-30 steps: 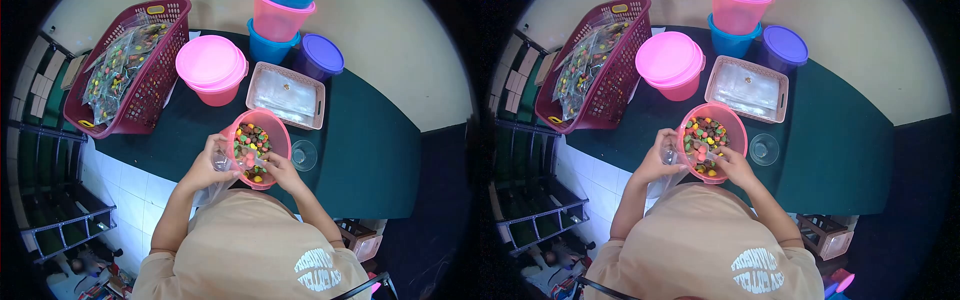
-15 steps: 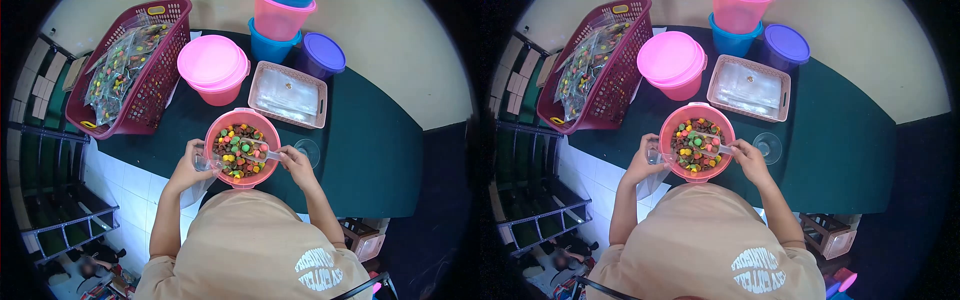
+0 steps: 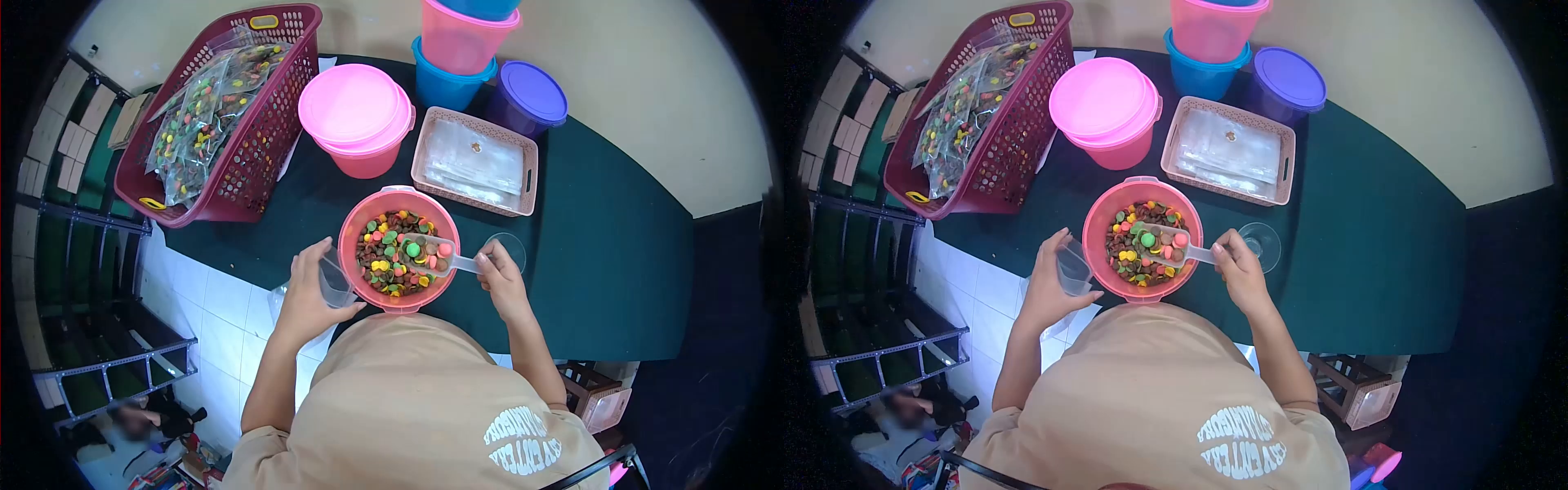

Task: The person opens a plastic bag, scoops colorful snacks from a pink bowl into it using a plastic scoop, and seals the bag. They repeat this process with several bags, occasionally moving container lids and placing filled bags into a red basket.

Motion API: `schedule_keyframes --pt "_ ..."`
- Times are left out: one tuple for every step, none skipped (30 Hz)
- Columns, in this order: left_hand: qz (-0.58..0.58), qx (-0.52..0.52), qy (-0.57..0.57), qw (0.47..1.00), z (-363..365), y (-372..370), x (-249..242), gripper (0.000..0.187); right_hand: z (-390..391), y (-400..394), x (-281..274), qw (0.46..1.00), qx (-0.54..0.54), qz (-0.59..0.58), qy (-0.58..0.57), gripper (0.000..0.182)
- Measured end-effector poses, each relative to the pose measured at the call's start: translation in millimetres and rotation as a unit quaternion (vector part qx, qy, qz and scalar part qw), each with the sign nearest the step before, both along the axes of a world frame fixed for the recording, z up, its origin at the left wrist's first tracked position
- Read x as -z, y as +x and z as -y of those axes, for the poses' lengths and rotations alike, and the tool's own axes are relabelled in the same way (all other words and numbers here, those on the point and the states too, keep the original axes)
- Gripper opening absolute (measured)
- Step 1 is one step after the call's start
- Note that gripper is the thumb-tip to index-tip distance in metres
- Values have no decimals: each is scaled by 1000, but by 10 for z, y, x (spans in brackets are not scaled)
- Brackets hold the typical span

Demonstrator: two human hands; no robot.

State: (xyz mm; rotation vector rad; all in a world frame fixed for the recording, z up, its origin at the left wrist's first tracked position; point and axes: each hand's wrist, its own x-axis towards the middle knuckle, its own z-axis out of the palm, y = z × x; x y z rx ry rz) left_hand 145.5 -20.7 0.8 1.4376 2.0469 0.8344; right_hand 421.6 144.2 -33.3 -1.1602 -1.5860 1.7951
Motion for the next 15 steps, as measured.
schedule_keyframes --pt "-68 33 33 997 -13 40 -47 105 16 1 -42 1000 -9 -18 -6 16" --pt "-61 34 14 997 -38 92 -91 106 27 -2 -94 999 -18 -36 -12 16" --pt "-61 31 15 998 -60 141 -92 106 40 -14 -167 999 -21 -36 -11 16" --pt "-84 46 30 995 -83 185 -91 105 58 -38 -251 998 -35 -43 -16 16" --pt "-106 61 46 991 -105 220 -85 105 76 -64 -318 997 -49 -51 -21 17" --pt "-84 71 63 992 -122 245 -55 103 90 -107 -363 997 -50 -51 -20 17" --pt "-85 70 64 992 -140 280 -65 103 98 -160 -401 997 -62 -49 3 16" --pt "-77 81 83 990 -159 318 -83 100 98 -193 -440 996 -73 -48 25 16" --pt "-70 92 103 988 -172 348 -95 97 91 -203 -484 996 -74 -48 26 16" --pt "-80 102 116 985 -179 365 -93 97 85 -213 -530 995 -80 -48 -18 17" --pt "-80 101 116 985 -184 380 -89 97 84 -219 -583 993 -87 -46 -62 18" --pt "-79 112 132 982 -189 391 -83 97 91 -230 -642 993 -89 -46 -60 18" --pt "-78 124 148 978 -196 400 -84 97 105 -250 -707 994 -103 25 29 17" --pt "-81 127 144 978 -205 411 -107 98 124 -271 -772 982 -114 96 118 17" --pt "-82 125 145 978 -213 421 -125 98 144 -292 -836 982 -115 96 119 17"
